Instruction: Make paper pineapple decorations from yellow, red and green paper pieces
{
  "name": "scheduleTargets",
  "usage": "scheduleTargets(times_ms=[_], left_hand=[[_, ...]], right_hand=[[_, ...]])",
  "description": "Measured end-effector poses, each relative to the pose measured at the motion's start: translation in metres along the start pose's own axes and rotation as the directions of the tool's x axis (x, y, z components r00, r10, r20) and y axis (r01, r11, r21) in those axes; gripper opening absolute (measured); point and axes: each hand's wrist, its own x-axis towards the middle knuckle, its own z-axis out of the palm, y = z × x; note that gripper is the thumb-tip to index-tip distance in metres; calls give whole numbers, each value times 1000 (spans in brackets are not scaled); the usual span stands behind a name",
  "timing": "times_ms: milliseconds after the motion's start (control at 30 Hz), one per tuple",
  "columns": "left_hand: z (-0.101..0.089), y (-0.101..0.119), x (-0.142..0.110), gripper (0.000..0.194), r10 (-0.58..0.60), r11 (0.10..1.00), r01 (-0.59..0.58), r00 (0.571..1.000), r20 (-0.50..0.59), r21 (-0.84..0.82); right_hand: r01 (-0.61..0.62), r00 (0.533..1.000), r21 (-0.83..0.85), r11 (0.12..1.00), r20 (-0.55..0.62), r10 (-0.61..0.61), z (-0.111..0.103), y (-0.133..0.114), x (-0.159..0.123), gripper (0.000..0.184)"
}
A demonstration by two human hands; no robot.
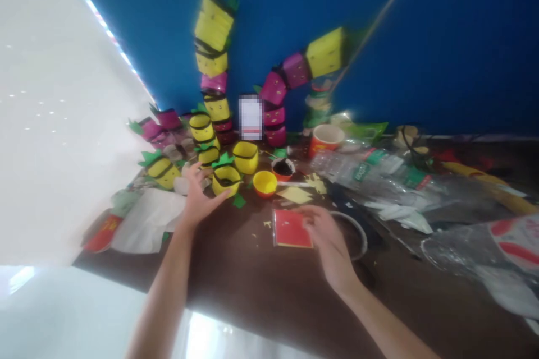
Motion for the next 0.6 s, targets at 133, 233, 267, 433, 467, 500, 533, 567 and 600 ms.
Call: scheduleTargets(times_ms=[133, 233, 267, 433, 467, 500, 533, 567, 600], left_hand=[[-13, -9, 3, 83, 82, 992, -88, 994, 69, 90], [-22, -17, 4, 68, 131, 980, -142, 988, 84, 139], [-25, -19, 4, 61, 145, 977, -153, 987, 63, 147], [-26, -21, 4, 43, 182, 974, -150, 965, -188, 172], [-24, -18, 3, 42, 187, 974, -144, 947, -260, 177], [-21, -15, 2, 42, 196, 973, -141, 923, -331, 183], [-17, -10, 1, 40, 209, 971, -144, 896, -393, 188], [-12, -4, -2, 37, 226, 969, -155, 870, -437, 193], [-7, 1, -5, 33, 245, 966, -176, 853, -460, 189]], right_hand=[[9, 998, 75, 997, -55, -5, -3, 3, 1, 23], [8, 997, 123, 992, -79, 2, -4, 3, 1, 21], [8, 996, 133, 991, -89, 4, -4, 4, 1, 21], [26, 987, 135, 991, -159, -4, -6, 3, 4, 20], [35, 983, 121, 992, -183, -12, -7, 2, 5, 20], [43, 978, 94, 995, -209, -23, -8, 1, 6, 19], [50, 970, 57, 997, -239, -35, -9, -1, 8, 18], [57, 960, 15, 998, -275, -51, -12, -3, 10, 17], [62, 947, -30, 998, -315, -68, -14, -5, 13, 16]])
